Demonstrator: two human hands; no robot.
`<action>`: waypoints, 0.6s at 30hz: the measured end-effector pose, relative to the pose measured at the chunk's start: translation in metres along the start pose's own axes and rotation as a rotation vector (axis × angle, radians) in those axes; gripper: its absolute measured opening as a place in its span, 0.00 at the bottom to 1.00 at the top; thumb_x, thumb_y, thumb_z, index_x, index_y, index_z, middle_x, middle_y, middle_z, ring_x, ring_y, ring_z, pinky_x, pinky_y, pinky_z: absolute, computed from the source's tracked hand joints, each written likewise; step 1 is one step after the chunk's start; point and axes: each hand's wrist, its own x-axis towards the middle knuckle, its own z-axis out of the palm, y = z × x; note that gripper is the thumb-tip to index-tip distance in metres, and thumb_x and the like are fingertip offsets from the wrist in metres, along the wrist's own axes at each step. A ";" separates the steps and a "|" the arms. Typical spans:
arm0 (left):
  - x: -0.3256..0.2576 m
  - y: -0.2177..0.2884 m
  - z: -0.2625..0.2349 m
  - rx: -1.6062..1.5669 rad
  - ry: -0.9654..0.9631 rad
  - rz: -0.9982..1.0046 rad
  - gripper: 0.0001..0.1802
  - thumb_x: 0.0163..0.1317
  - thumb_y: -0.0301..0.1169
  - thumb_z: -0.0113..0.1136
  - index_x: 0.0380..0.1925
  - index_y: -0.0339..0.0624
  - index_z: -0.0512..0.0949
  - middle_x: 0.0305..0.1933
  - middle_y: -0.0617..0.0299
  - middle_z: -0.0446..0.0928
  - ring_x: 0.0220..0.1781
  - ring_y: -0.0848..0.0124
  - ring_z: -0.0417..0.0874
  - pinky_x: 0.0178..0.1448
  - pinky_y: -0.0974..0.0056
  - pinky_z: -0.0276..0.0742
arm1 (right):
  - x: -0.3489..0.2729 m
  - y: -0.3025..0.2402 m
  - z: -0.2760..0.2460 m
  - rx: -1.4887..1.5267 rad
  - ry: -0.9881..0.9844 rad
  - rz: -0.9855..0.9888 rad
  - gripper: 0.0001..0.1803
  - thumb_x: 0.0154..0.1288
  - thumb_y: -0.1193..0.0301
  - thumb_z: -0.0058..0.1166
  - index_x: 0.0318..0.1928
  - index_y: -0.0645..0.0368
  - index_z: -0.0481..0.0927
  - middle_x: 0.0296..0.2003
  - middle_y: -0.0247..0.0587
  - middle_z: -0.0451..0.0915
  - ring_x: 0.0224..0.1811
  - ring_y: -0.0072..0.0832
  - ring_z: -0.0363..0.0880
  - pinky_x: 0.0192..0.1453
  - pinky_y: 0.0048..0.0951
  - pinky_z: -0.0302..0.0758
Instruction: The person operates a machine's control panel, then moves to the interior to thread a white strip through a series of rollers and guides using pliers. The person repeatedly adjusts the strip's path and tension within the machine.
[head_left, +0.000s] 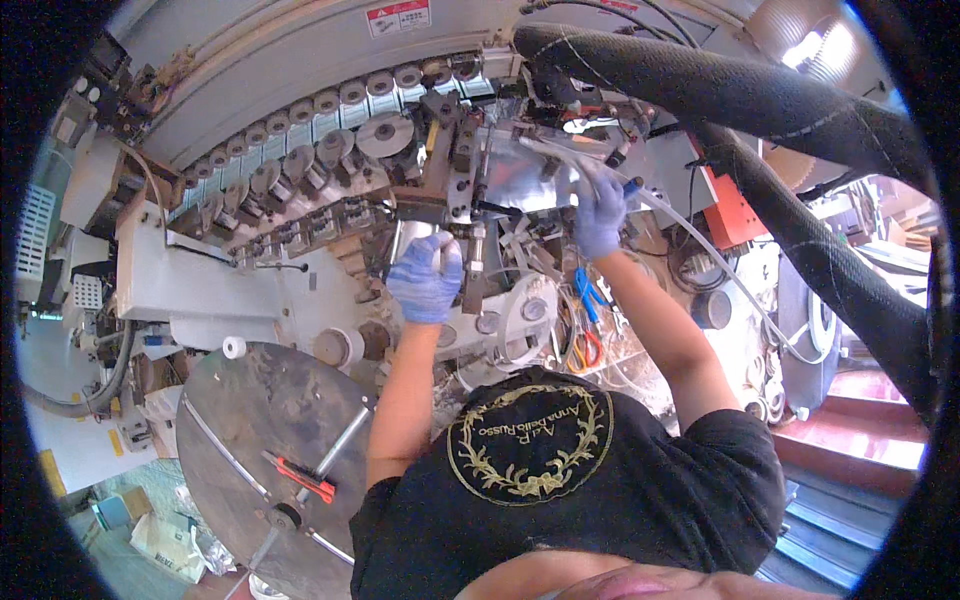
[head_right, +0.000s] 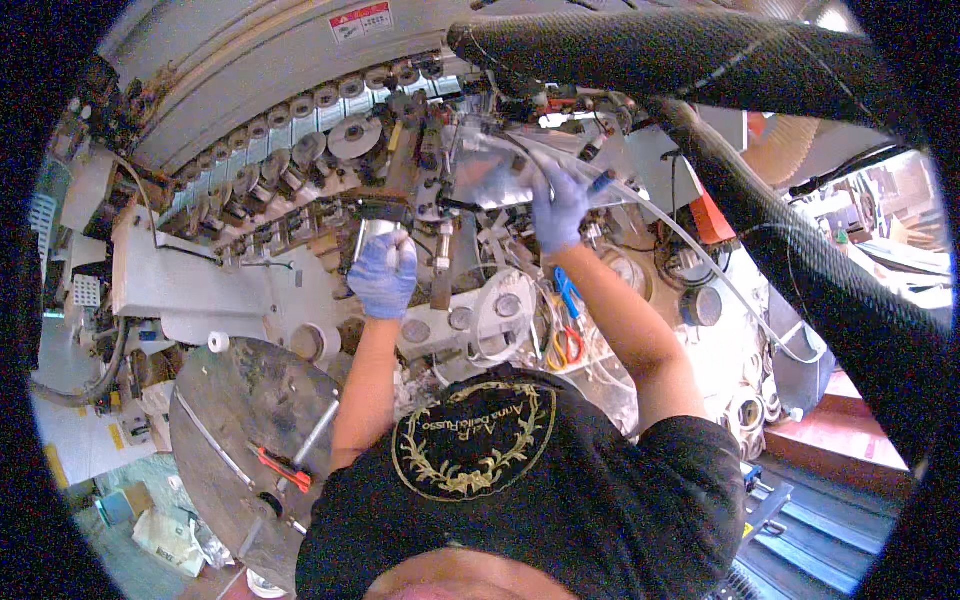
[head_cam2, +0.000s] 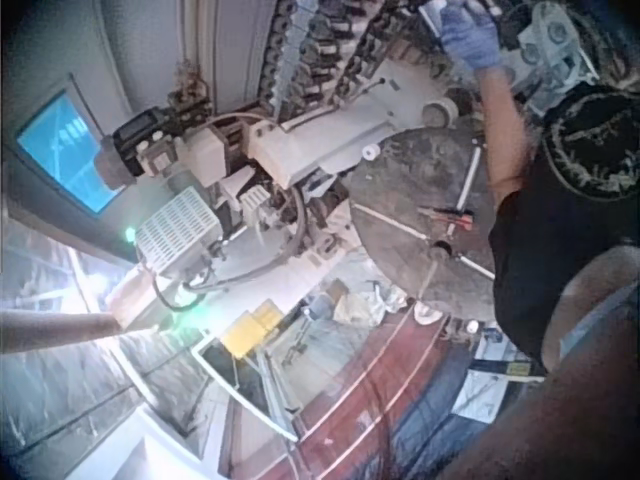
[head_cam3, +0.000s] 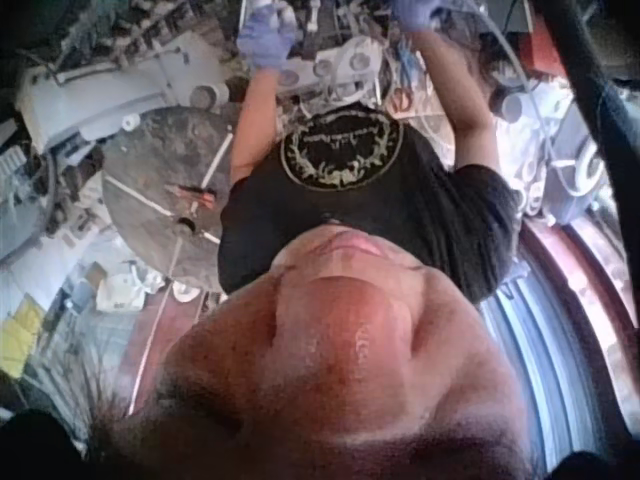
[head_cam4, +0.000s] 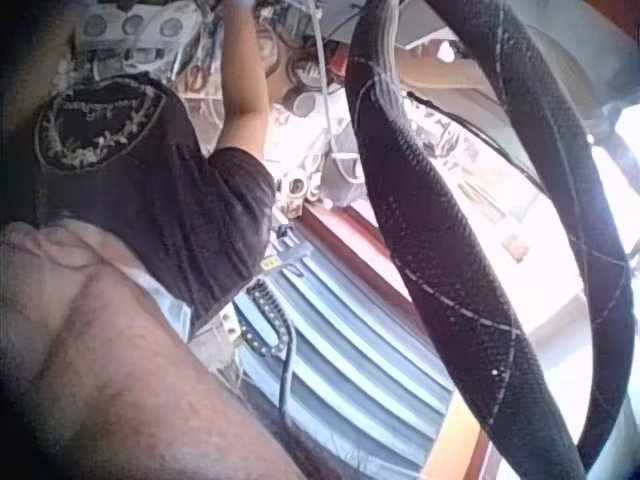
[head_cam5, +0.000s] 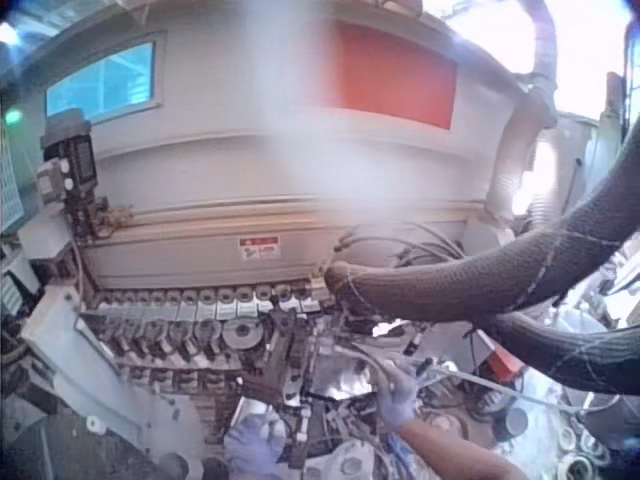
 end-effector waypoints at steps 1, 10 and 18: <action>0.000 0.000 0.001 -0.052 0.020 0.005 0.04 0.52 0.32 0.60 0.28 0.48 0.78 0.28 0.60 0.80 0.28 0.61 0.82 0.34 0.61 0.78 | -0.017 0.003 -0.013 -0.018 0.001 -0.101 0.13 0.61 0.73 0.48 0.47 0.54 0.79 0.40 0.42 0.81 0.41 0.39 0.75 0.53 0.36 0.69; -0.003 -0.002 0.002 -0.013 -0.020 -0.018 0.06 0.56 0.33 0.57 0.33 0.47 0.80 0.31 0.60 0.81 0.30 0.61 0.82 0.37 0.61 0.78 | -0.151 0.075 -0.025 -0.175 -0.577 0.246 0.24 0.60 0.67 0.50 0.59 0.51 0.69 0.41 0.47 0.77 0.41 0.44 0.75 0.49 0.40 0.69; 0.003 0.027 0.007 -0.505 0.058 -0.357 0.09 0.64 0.31 0.49 0.40 0.42 0.76 0.31 0.62 0.78 0.31 0.73 0.78 0.37 0.67 0.74 | -0.127 0.038 -0.010 0.629 -0.552 0.644 0.27 0.61 0.67 0.56 0.60 0.56 0.66 0.53 0.42 0.73 0.53 0.34 0.73 0.60 0.35 0.67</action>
